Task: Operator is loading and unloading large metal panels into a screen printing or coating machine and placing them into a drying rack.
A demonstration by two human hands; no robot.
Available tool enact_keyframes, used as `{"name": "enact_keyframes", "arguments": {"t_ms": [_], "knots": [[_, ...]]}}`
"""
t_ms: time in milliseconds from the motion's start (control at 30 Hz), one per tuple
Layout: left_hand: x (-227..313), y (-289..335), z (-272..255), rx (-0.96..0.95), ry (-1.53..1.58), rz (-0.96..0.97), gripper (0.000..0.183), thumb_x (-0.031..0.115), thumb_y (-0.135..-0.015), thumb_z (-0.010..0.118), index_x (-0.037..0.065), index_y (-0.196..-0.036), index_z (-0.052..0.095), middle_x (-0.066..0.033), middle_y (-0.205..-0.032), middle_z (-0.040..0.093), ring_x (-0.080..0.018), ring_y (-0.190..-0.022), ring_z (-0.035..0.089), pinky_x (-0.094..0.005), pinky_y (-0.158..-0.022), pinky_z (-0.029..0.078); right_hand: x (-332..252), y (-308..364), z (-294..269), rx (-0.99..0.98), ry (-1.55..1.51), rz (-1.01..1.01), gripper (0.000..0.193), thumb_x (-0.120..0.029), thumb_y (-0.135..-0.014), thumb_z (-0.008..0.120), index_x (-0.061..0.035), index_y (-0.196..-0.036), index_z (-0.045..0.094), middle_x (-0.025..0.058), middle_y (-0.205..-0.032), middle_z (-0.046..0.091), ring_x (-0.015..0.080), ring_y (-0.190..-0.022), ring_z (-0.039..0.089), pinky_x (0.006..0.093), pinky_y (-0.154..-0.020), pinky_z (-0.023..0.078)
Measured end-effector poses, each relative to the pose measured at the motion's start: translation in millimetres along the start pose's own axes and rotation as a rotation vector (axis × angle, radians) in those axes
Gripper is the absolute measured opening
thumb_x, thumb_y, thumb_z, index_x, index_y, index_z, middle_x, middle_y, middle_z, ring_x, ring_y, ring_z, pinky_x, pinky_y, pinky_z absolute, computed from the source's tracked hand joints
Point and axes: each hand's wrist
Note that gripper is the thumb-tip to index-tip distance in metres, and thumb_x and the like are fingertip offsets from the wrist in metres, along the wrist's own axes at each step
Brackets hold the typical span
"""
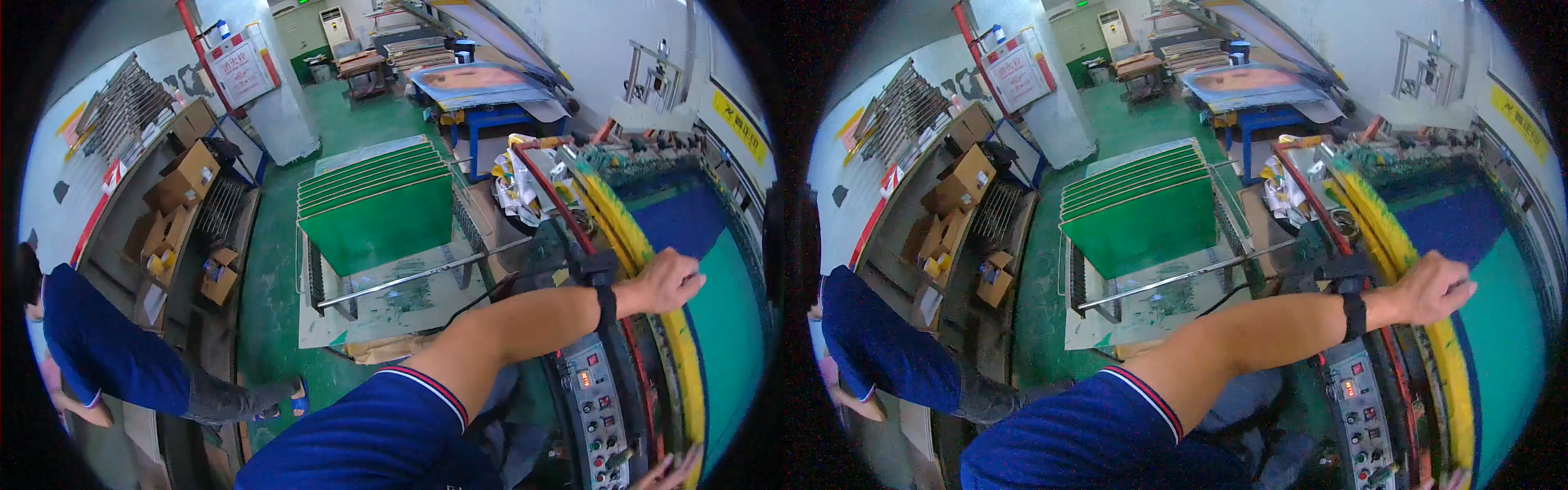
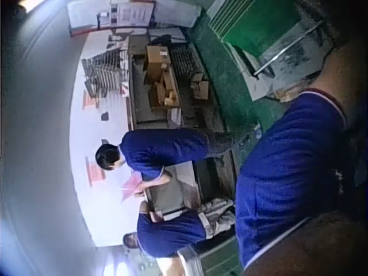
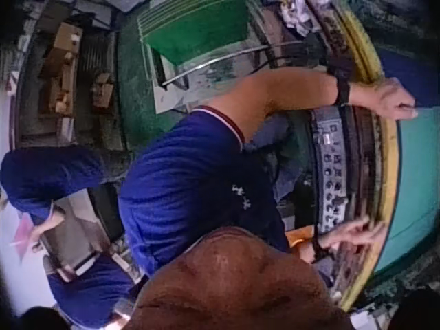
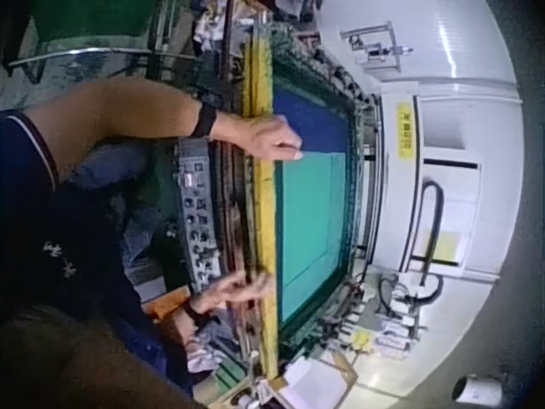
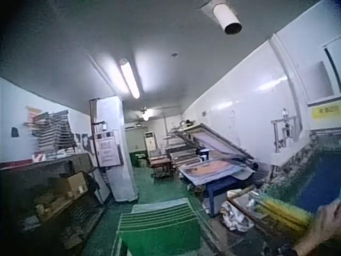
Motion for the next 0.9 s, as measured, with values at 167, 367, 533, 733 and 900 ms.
{"name": "enact_keyframes", "arguments": {"t_ms": [167, 367, 533, 733, 900], "knots": [[-18, 39, -8, -0.050, 0.027, -0.095, 0.034, 0.024, -0.088, 0.059, 0.001, -0.063, 0.051, -0.0197, -0.056, 0.050, -0.0401, -0.054, 0.054, -0.0464, -0.049, 0.037, -81, -10, 63, -0.157, -0.342, -0.007, 0.032, -0.018, -0.094, 0.063, 0.0040, -0.118, 0.061, 0.0251, -0.125, 0.055, 0.0406, -0.116, 0.053, 0.0500, -0.100, 0.042], [-3, 57, -55, -0.225, 0.158, -0.233, 0.029, 0.022, -0.094, 0.054, 0.001, -0.074, 0.051, -0.0181, -0.062, 0.048, -0.0380, -0.058, 0.054, -0.0433, -0.053, 0.038, -124, -62, 105, -0.346, -0.673, -0.063, 0.028, -0.013, -0.093, 0.061, 0.0044, -0.115, 0.062, 0.0251, -0.122, 0.056, 0.0412, -0.112, 0.054, 0.0480, -0.098, 0.042], [64, 131, -223, -0.185, -0.067, -0.206, 0.023, 0.022, -0.096, 0.055, 0.000, -0.093, 0.060, -0.0174, -0.083, 0.060, -0.0354, -0.080, 0.061, -0.0439, -0.067, 0.046, -195, -107, 126, -0.462, -0.757, -0.215, 0.027, -0.012, -0.092, 0.061, 0.0051, -0.112, 0.063, 0.0244, -0.116, 0.060, 0.0411, -0.106, 0.057, 0.0475, -0.096, 0.044], [268, 305, -458, 0.621, -0.583, -0.719, 0.031, 0.030, -0.098, 0.055, 0.001, -0.097, 0.065, -0.0085, -0.076, 0.065, -0.0161, -0.067, 0.061, -0.0332, -0.063, 0.049, -348, -112, 171, -0.640, -1.056, -0.471, 0.027, -0.013, -0.093, 0.060, 0.0042, -0.115, 0.062, 0.0226, -0.115, 0.062, 0.0379, -0.105, 0.059, 0.0444, -0.094, 0.046], [399, 378, -499, 1.287, -0.722, -0.976, 0.031, 0.029, -0.100, 0.051, 0.002, -0.100, 0.067, -0.0018, -0.078, 0.064, -0.0094, -0.070, 0.057, -0.0274, -0.062, 0.046, -511, -121, 178, -0.761, -1.395, -0.790, 0.027, -0.012, -0.092, 0.061, 0.0000, -0.116, 0.063, 0.0226, -0.118, 0.060, 0.0364, -0.106, 0.060, 0.0419, -0.092, 0.047]]}}
Point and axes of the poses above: each hand's wrist, its own y-axis away from the middle knuckle, its own z-axis out of the palm, x = y × z
